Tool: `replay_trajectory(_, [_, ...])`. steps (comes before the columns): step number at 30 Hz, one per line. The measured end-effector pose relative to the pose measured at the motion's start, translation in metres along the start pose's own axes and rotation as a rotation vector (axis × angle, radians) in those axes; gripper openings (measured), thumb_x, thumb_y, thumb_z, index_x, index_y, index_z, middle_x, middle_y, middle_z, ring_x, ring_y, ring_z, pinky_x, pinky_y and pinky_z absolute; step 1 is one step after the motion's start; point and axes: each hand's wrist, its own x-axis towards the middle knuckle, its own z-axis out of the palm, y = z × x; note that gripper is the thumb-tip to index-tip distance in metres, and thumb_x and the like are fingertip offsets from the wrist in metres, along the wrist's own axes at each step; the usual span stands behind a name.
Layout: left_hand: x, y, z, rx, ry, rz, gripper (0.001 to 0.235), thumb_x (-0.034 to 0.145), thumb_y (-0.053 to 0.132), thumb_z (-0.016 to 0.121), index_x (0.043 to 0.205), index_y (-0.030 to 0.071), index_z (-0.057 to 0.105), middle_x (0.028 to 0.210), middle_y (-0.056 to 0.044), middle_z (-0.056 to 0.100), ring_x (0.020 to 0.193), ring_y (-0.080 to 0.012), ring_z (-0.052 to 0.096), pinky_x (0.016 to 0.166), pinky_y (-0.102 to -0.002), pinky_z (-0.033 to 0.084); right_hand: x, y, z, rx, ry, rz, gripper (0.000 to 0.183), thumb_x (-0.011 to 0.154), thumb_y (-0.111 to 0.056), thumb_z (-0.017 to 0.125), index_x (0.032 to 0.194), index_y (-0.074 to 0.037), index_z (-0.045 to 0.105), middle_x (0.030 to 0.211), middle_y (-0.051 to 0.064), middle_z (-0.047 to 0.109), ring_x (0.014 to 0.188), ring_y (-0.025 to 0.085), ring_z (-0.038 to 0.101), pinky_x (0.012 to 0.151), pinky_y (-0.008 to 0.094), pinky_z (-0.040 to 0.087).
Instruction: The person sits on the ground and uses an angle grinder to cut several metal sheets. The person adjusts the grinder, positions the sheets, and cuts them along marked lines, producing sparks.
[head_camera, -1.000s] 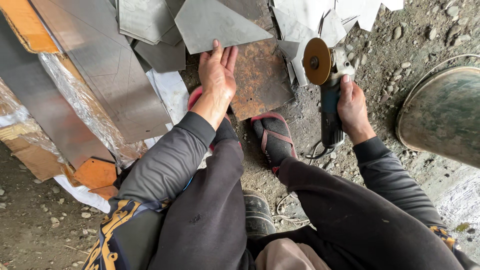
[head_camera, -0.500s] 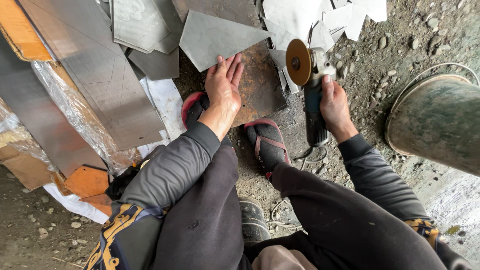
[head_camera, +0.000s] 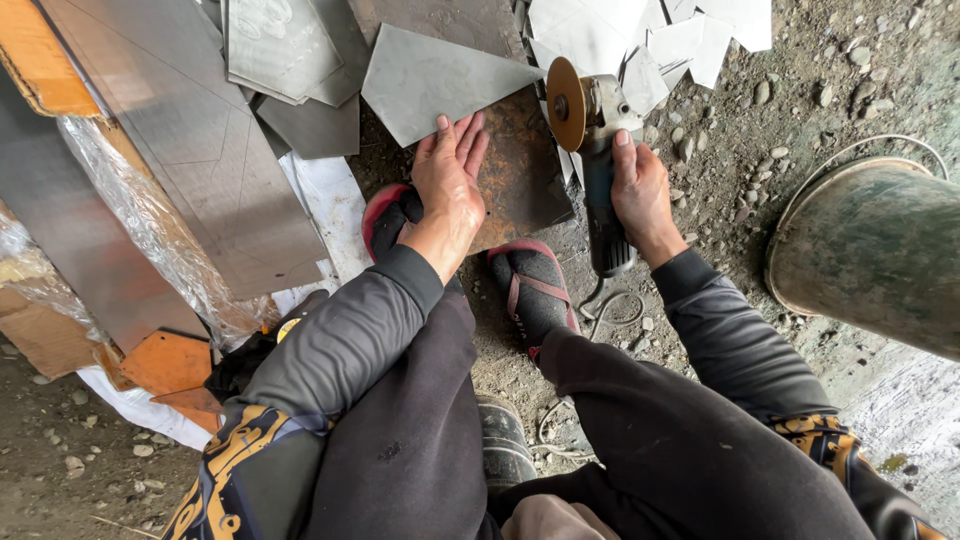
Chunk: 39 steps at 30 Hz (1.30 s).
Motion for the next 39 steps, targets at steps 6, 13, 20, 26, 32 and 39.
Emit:
replay_trajectory(6, [-0.003, 0.002, 0.002, 0.016, 0.018, -0.021, 0.036, 0.103, 0.025, 0.053, 0.123, -0.004, 0.045, 0.132, -0.027, 0.061, 0.123, -0.0349, 0.065, 0.106, -0.045, 0.057, 0.002, -0.006, 0.002, 0.002, -0.011, 0.052, 0.075, 0.103, -0.069, 0.033, 0.094, 0.001, 0.059, 0.073, 0.007, 0.06, 0.062, 0.015, 0.062, 0.056, 0.034, 0.054])
replay_trajectory(13, [-0.005, 0.002, -0.001, 0.065, -0.025, -0.013, 0.038, 0.105, 0.027, 0.052, 0.121, -0.007, 0.047, 0.131, -0.027, 0.064, 0.122, -0.0342, 0.066, 0.106, -0.044, 0.058, 0.006, -0.002, 0.003, -0.029, 0.018, 0.029, 0.078, 0.104, -0.07, 0.034, 0.094, 0.003, 0.06, 0.075, 0.011, 0.063, 0.066, 0.017, 0.063, 0.061, 0.035, 0.053])
replay_trajectory(20, [-0.004, 0.002, -0.002, 0.069, -0.01, -0.014, 0.038, 0.104, 0.027, 0.053, 0.122, -0.006, 0.045, 0.129, -0.027, 0.064, 0.121, -0.0349, 0.066, 0.106, -0.043, 0.057, 0.011, -0.001, 0.004, -0.055, 0.05, -0.016, 0.079, 0.105, -0.069, 0.036, 0.094, 0.004, 0.063, 0.077, 0.013, 0.066, 0.071, 0.019, 0.063, 0.066, 0.037, 0.052])
replay_trajectory(26, [-0.003, 0.0, -0.004, 0.069, -0.01, -0.006, 0.039, 0.104, 0.026, 0.054, 0.123, -0.007, 0.047, 0.129, -0.027, 0.065, 0.12, -0.0355, 0.067, 0.105, -0.044, 0.058, 0.015, -0.006, 0.007, -0.076, 0.071, 0.019, 0.078, 0.105, -0.068, 0.036, 0.089, 0.004, 0.061, 0.074, 0.014, 0.064, 0.069, 0.02, 0.061, 0.064, 0.038, 0.051])
replay_trajectory(32, [-0.004, 0.0, -0.004, 0.094, -0.007, 0.001, 0.039, 0.104, 0.026, 0.053, 0.122, -0.008, 0.048, 0.129, -0.027, 0.065, 0.121, -0.0358, 0.067, 0.105, -0.044, 0.058, 0.014, -0.006, 0.008, -0.062, 0.071, 0.036, 0.077, 0.105, -0.067, 0.036, 0.088, 0.003, 0.061, 0.074, 0.014, 0.063, 0.068, 0.02, 0.061, 0.064, 0.038, 0.051])
replay_trajectory(39, [-0.006, 0.001, -0.003, 0.091, 0.002, 0.008, 0.04, 0.103, 0.026, 0.054, 0.122, -0.008, 0.047, 0.129, -0.029, 0.065, 0.121, -0.0377, 0.067, 0.105, -0.046, 0.059, 0.015, -0.003, 0.011, 0.021, 0.082, -0.034, 0.077, 0.105, -0.068, 0.039, 0.093, 0.004, 0.064, 0.079, 0.014, 0.068, 0.072, 0.019, 0.064, 0.066, 0.038, 0.052])
